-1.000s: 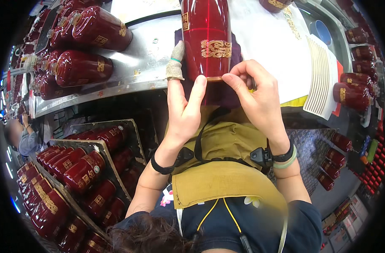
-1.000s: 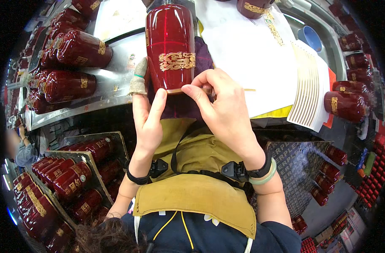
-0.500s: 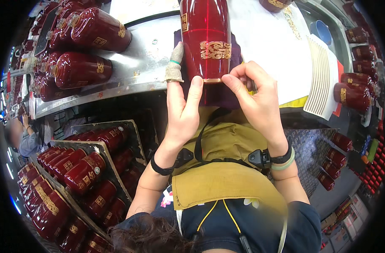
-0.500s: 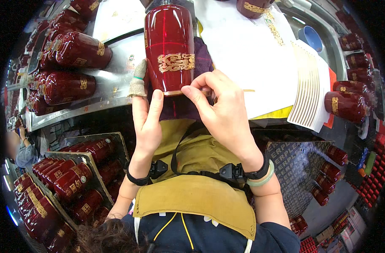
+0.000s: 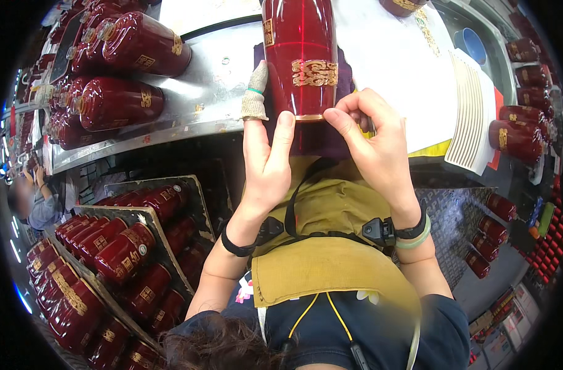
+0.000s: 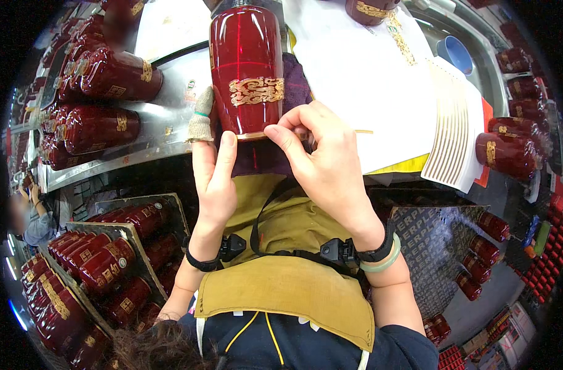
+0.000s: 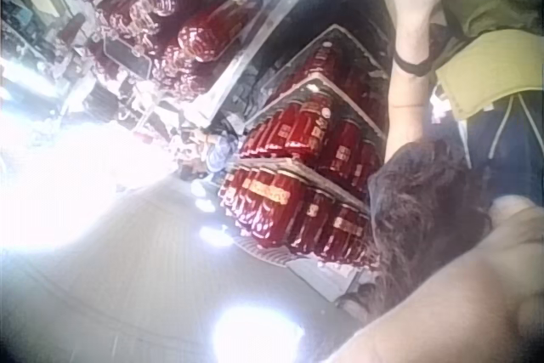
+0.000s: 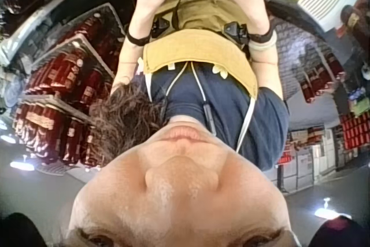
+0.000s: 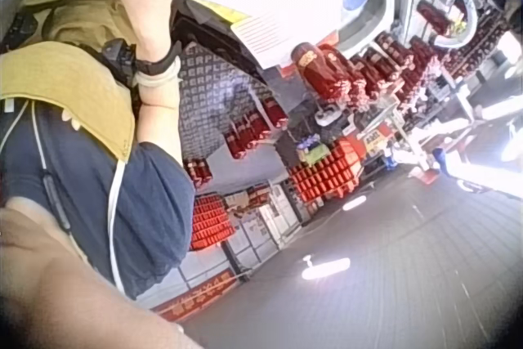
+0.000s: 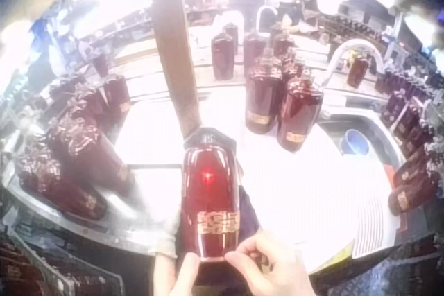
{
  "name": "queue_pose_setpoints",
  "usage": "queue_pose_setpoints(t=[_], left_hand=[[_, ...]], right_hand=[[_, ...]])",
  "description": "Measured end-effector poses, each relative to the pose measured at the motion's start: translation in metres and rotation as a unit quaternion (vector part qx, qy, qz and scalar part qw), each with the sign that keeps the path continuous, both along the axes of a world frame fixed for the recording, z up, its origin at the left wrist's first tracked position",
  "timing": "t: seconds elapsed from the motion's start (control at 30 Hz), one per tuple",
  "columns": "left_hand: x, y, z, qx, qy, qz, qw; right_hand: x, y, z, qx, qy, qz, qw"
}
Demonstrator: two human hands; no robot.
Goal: Apply gold labels to red ceramic liquor bottles at an industrial workstation.
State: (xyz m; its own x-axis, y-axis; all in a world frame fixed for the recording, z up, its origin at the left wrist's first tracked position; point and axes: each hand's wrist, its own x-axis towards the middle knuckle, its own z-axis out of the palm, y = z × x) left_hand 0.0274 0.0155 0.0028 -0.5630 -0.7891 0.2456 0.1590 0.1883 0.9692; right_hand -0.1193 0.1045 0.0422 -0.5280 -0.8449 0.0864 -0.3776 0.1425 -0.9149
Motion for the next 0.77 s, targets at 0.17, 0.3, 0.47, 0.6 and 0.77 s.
queue_pose_setpoints(t=[0.17,0.3,0.47,0.6,0.77], left_hand=[[0.006,-0.002,-0.018,-0.047,0.009,0.081,0.996],[0.015,0.0,-0.013,-0.279,-0.044,0.171,0.944],[0.004,-0.001,-0.009,-0.344,-0.073,0.195,0.916],[0.005,-0.008,-0.01,-0.435,-0.073,0.17,0.881],[0.008,-0.014,-0.01,-0.481,-0.097,0.142,0.86]], right_hand=[[0.002,-0.001,-0.001,-0.007,-0.001,-0.003,1.0],[0.0,-0.001,-0.001,-0.01,0.003,-0.005,1.0],[0.001,0.0,0.002,0.0,-0.008,-0.006,1.0],[-0.001,0.001,0.001,0.0,-0.017,-0.003,1.0],[-0.009,0.005,0.003,0.018,-0.056,0.006,0.998]])
